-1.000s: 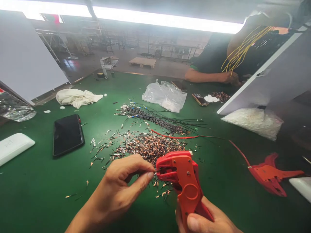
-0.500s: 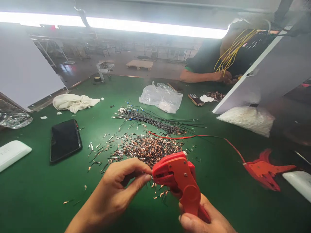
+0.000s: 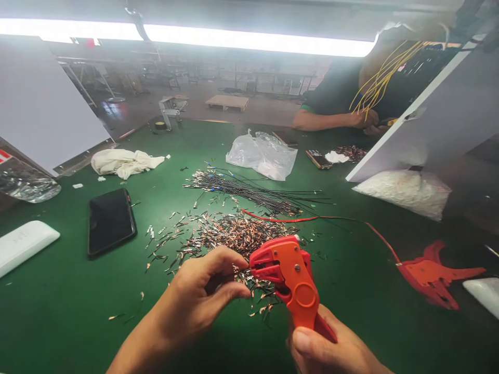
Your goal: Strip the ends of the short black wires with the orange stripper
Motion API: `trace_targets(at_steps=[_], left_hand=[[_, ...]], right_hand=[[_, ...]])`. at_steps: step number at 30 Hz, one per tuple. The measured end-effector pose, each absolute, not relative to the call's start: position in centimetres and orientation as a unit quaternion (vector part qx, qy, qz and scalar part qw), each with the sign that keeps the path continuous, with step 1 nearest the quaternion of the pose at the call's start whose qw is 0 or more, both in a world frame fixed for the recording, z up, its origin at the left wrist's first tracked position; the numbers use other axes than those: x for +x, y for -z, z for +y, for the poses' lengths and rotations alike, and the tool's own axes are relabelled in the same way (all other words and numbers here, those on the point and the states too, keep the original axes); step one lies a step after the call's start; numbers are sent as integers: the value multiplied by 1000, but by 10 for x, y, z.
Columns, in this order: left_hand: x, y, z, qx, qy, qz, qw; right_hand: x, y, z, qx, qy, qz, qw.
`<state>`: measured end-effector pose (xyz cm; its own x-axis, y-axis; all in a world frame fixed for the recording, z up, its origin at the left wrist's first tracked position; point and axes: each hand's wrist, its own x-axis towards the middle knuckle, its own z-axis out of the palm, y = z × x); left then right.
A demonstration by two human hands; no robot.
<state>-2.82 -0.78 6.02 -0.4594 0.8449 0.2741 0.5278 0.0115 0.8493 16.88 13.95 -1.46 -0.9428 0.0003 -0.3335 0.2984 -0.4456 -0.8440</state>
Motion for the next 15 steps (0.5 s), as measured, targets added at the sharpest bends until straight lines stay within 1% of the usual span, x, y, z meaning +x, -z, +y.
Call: trace_targets(at_steps=[7, 10, 15], left_hand=[[-24, -65, -5, 498, -493, 705, 108], [-24, -68, -5, 503, -487, 703, 125], [-25, -69, -9, 488, -487, 701, 183]], right_hand=[[164, 0, 143, 109, 826, 544, 103], [163, -4, 144, 94, 821, 552, 109], [165, 2, 144, 77, 833, 538, 106]])
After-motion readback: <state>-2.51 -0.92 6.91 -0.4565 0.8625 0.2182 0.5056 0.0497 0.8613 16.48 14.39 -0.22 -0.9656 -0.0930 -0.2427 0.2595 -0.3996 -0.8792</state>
